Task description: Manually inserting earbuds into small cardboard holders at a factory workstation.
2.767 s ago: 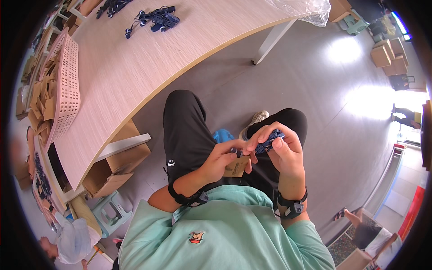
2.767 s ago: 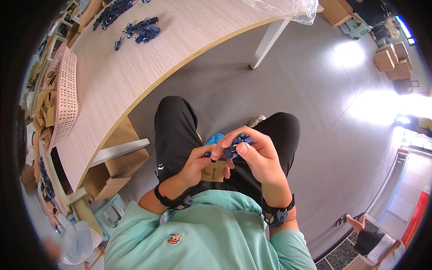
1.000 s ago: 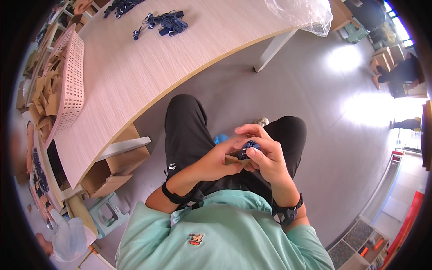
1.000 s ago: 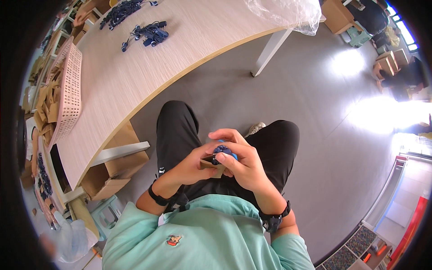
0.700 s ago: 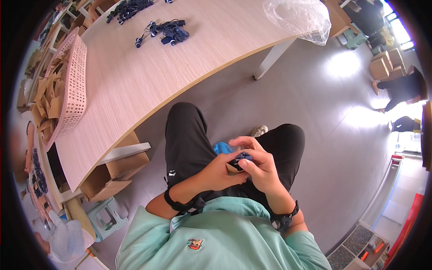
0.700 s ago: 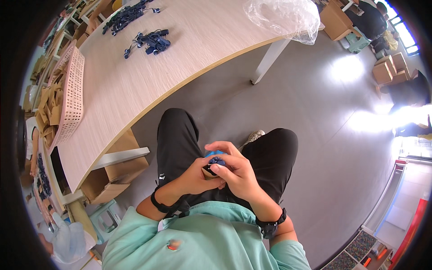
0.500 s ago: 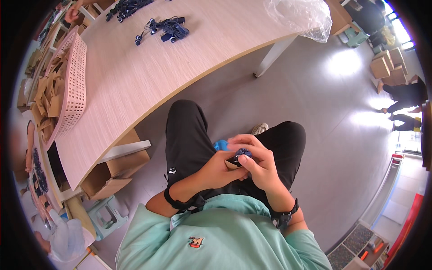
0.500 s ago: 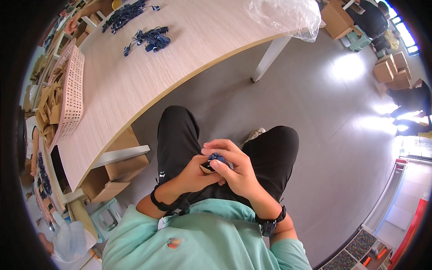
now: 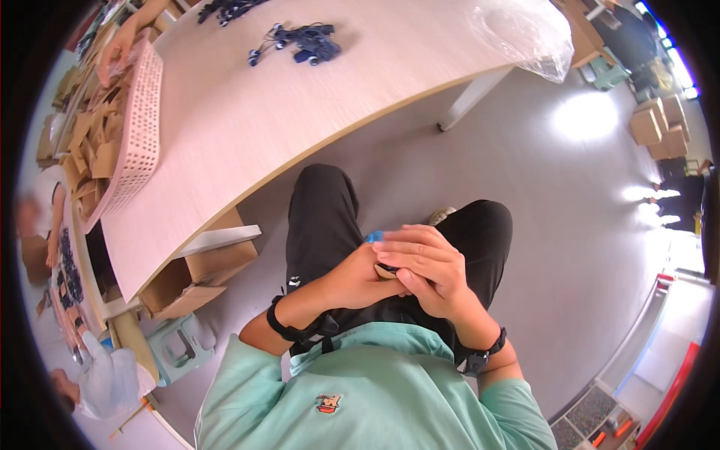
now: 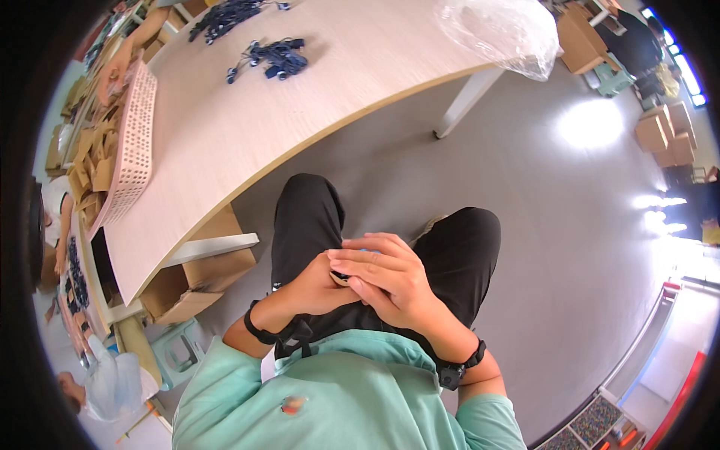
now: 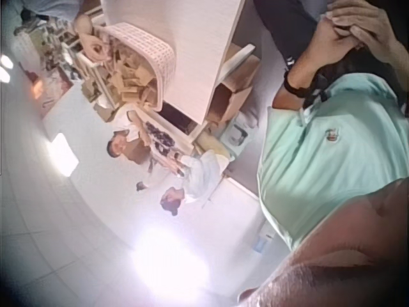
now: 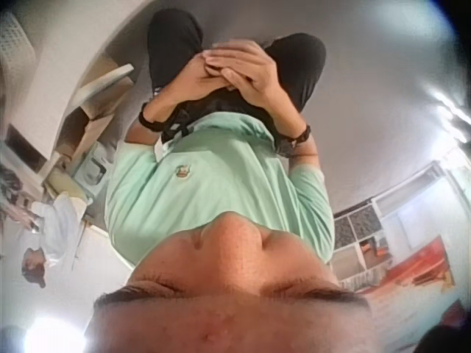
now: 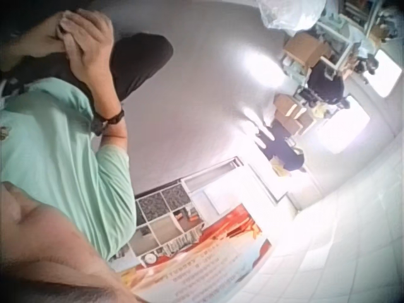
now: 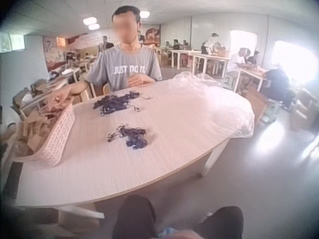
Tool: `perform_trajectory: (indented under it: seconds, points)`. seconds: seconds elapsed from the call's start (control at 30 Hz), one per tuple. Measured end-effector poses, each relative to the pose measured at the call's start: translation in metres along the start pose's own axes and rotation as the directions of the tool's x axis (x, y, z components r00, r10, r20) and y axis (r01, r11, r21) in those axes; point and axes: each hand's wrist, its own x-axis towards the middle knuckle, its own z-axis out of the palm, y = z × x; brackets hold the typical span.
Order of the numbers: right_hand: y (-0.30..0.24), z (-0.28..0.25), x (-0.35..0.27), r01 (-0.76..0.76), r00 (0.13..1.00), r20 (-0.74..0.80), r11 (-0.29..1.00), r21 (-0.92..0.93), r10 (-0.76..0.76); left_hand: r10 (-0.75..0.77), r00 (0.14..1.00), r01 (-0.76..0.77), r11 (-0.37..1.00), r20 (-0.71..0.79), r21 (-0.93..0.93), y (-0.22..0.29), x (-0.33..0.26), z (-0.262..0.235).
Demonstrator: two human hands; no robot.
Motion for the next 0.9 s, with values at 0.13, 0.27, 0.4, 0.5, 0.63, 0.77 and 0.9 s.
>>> perform_trajectory:
  seconds: [0.13,0.27,0.4,0.5,0.63,0.77,0.9]
  points:
    - [-0.006,0.000,0.042,0.147,0.975,0.175,0.989,-0.025,-0.140,0.196,0.980,-0.191,0.971,-0.020,0.145,0.024,-0.007,-0.034]
    - [-0.004,0.011,0.092,0.307,0.945,0.075,0.944,0.123,-0.318,0.382,0.922,-0.329,0.861,-0.064,0.388,0.059,-0.013,-0.073]
    - [0.001,0.021,0.154,0.461,0.885,0.051,0.886,0.050,-0.463,0.524,0.841,-0.372,0.741,-0.133,0.559,0.085,-0.007,-0.112]
    - [0.010,0.031,0.190,0.515,0.856,0.057,0.857,-0.006,-0.514,0.559,0.811,-0.348,0.701,-0.176,0.622,0.086,-0.001,-0.140]
    - [0.032,0.042,0.218,0.515,0.849,0.114,0.856,0.040,-0.516,0.289,0.866,-0.151,0.930,-0.409,0.336,0.080,0.000,-0.152]
    - [0.041,0.050,0.225,0.546,0.825,0.158,0.837,0.026,-0.543,0.175,0.864,-0.072,0.971,-0.473,0.227,0.068,-0.005,-0.156]
    - [0.045,0.049,0.234,0.595,0.781,0.219,0.803,0.020,-0.585,0.173,0.847,-0.077,0.976,-0.502,0.205,0.067,-0.004,-0.157]
